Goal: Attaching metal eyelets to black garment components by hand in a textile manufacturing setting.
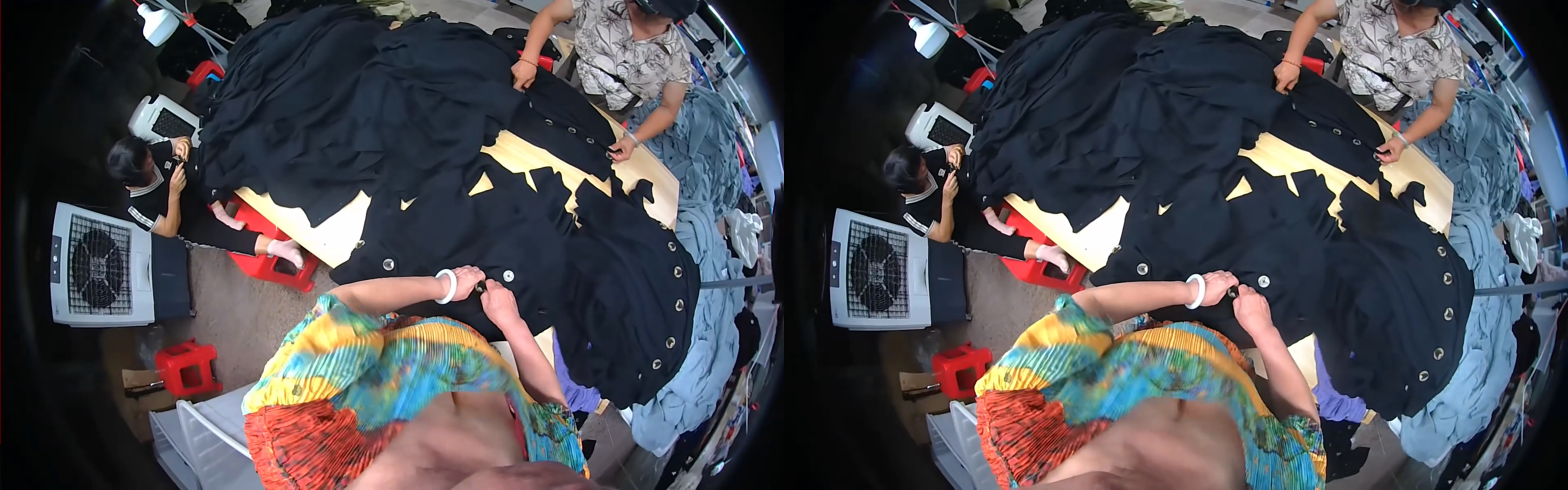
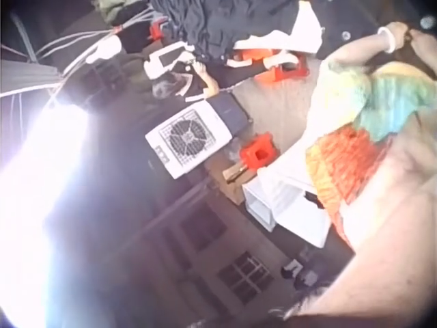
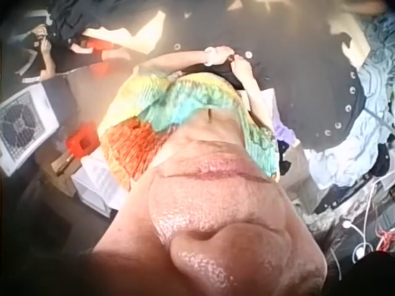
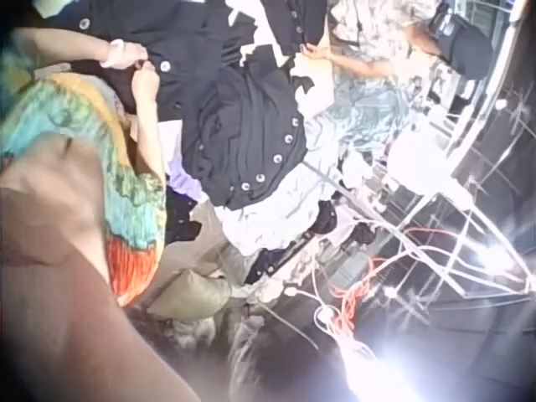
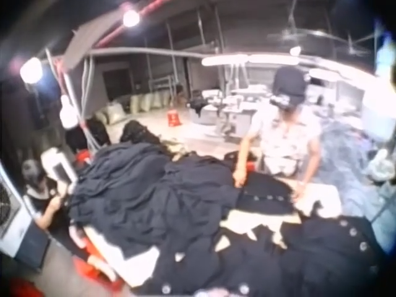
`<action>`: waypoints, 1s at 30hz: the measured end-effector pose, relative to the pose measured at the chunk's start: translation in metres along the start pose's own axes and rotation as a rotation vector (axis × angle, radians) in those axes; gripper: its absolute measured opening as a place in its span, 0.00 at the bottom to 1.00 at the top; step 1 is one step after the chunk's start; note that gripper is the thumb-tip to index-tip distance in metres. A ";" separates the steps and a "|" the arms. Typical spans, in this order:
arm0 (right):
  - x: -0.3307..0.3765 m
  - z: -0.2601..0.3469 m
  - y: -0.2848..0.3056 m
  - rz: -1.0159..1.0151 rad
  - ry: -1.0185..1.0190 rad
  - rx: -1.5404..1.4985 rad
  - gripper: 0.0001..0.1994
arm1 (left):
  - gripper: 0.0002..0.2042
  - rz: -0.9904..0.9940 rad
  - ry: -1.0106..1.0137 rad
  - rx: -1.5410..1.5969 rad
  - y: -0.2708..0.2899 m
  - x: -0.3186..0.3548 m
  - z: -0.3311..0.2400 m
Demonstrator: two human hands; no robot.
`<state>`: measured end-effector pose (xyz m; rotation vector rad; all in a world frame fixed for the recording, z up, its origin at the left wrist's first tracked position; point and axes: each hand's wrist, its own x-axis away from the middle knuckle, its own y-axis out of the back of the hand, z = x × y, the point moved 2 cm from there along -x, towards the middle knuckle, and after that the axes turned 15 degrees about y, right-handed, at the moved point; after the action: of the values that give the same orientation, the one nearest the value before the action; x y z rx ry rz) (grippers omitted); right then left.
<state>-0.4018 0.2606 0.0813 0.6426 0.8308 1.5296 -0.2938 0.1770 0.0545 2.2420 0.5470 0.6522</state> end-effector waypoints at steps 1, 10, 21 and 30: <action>0.002 -0.001 -0.002 -0.001 0.004 -0.003 0.06 | 0.11 0.018 -0.017 0.008 0.001 0.002 -0.001; 0.000 0.014 0.029 -0.197 0.001 -0.651 0.04 | 0.14 0.511 -0.183 0.989 0.037 -0.007 -0.001; 0.055 -0.017 0.013 -0.003 -0.102 -0.019 0.09 | 0.14 0.626 0.263 0.269 0.034 -0.020 0.020; 0.047 -0.017 -0.009 -0.154 -0.075 0.030 0.08 | 0.18 0.158 0.096 -0.119 -0.023 -0.048 -0.020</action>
<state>-0.4162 0.3050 0.0607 0.6396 0.8285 1.3483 -0.3476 0.1757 0.0352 2.1645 0.3691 0.8542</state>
